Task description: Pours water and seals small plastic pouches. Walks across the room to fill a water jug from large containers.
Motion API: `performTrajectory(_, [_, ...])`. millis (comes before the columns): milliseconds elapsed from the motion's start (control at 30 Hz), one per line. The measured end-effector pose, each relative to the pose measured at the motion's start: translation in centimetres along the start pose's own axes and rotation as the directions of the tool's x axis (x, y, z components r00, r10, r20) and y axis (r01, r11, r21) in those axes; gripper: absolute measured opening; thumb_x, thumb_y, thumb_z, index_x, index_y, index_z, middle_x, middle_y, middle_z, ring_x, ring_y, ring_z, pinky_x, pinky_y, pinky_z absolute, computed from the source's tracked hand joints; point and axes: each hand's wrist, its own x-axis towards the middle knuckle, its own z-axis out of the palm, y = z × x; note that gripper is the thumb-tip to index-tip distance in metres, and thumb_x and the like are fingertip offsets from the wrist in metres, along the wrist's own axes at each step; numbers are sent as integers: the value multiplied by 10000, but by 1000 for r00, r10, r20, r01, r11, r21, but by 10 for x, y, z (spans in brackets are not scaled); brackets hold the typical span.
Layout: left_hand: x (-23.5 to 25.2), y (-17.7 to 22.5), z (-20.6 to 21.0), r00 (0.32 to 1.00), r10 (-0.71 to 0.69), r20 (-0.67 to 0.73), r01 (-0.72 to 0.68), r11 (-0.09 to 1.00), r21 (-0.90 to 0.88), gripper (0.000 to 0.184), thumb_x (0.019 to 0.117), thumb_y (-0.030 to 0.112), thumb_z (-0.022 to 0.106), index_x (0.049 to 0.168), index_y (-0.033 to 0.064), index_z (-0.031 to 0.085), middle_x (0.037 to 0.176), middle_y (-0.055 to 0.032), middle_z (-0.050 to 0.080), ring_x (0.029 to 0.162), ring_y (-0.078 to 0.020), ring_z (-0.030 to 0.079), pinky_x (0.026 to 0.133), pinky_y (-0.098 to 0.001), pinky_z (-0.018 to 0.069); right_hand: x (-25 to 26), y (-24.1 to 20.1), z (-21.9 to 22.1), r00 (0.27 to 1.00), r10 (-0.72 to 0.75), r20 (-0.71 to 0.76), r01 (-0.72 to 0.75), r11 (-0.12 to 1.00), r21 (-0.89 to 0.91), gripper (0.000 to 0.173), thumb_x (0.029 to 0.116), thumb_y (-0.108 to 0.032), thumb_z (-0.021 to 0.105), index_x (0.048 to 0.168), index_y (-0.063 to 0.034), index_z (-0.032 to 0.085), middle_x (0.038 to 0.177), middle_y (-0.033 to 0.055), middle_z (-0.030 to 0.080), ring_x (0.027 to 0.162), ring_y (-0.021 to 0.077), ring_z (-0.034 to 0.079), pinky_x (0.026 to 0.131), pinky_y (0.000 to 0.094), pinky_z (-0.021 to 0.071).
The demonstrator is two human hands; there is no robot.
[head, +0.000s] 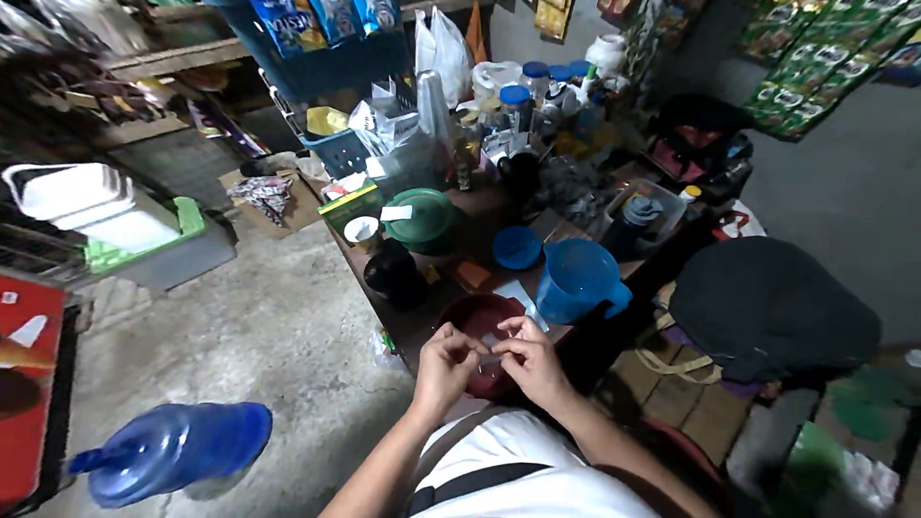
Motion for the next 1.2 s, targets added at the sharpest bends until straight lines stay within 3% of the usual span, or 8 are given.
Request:
performTrajectory(100, [-1, 7, 3, 994, 78, 78, -99, 943, 317, 81, 829, 76, 744, 890, 85, 797, 982, -118, 675, 852, -200, 676, 739, -402, 588, 0, -1, -1, 998, -21, 62, 25, 998, -66, 198, 873, 49, 600, 907, 16, 792, 1274, 250, 631, 965, 168, 648, 851, 241, 544])
performTrajectory(267, [1, 7, 14, 986, 164, 41, -168, 927, 335, 124, 846, 32, 705, 930, 43, 795, 1012, -128, 703, 846, -145, 689, 751, -270, 587, -3, 6, -3, 982, -141, 125, 145, 989, -23, 182, 896, 43, 592, 911, 16, 771, 1315, 264, 610, 975, 196, 660, 865, 261, 545])
performTrajectory(400, [6, 11, 4, 982, 183, 47, -188, 922, 337, 140, 861, 44, 690, 954, 49, 795, 995, -109, 703, 768, -90, 679, 677, -209, 581, -11, 32, -55, 960, -201, -196, 157, 963, -218, 437, 970, -396, 626, 1243, -63, 703, 1425, 233, 541, 1219, 234, 607, 1008, 363, 532])
performTrajectory(533, [13, 12, -3, 987, 151, 47, -158, 944, 288, 155, 803, 48, 724, 948, 35, 776, 1005, -100, 697, 814, -95, 677, 720, -222, 578, -3, 83, -126, 765, 109, -635, -249, 959, -135, 487, 1047, -260, 451, 1346, 121, 504, 1471, 304, 457, 1373, 324, 471, 1108, 402, 437])
performTrajectory(667, [23, 17, -8, 992, 118, 37, -124, 953, 276, 157, 841, 87, 702, 974, 51, 778, 1032, -80, 709, 867, -77, 683, 766, -217, 573, 16, 119, -134, 678, 496, -543, -416, 867, 274, 582, 1122, -395, 272, 1258, 49, 623, 1098, 145, 686, 1014, 147, 662, 942, 316, 534])
performTrajectory(767, [29, 19, -10, 995, 88, 43, -97, 953, 288, 150, 876, 107, 686, 987, 79, 784, 1027, -52, 713, 853, -49, 675, 756, -201, 565, 28, 120, -127, 694, 521, -497, -259, 825, 503, 480, 1131, -342, 292, 1025, -23, 633, 694, -13, 602, 554, 56, 565, 565, 210, 517])
performTrajectory(1067, [43, 31, -12, 998, -11, 65, -6, 969, 249, 128, 892, 54, 724, 1009, 66, 775, 1049, -65, 715, 855, -120, 686, 784, -331, 590, 45, 19, -177, 954, 138, -268, -115, 988, 102, 159, 963, -288, 580, 979, -148, 653, 787, -122, 636, 667, -30, 588, 634, 169, 517])
performTrajectory(1200, [49, 40, -9, 998, 15, 69, -31, 971, 237, 123, 881, 26, 738, 995, 54, 774, 1036, -79, 711, 849, -139, 686, 771, -346, 589, 55, -34, -190, 997, -49, -55, 40, 988, -150, 365, 886, -439, 736, 1057, -135, 630, 864, -103, 672, 766, -34, 657, 684, 176, 581])
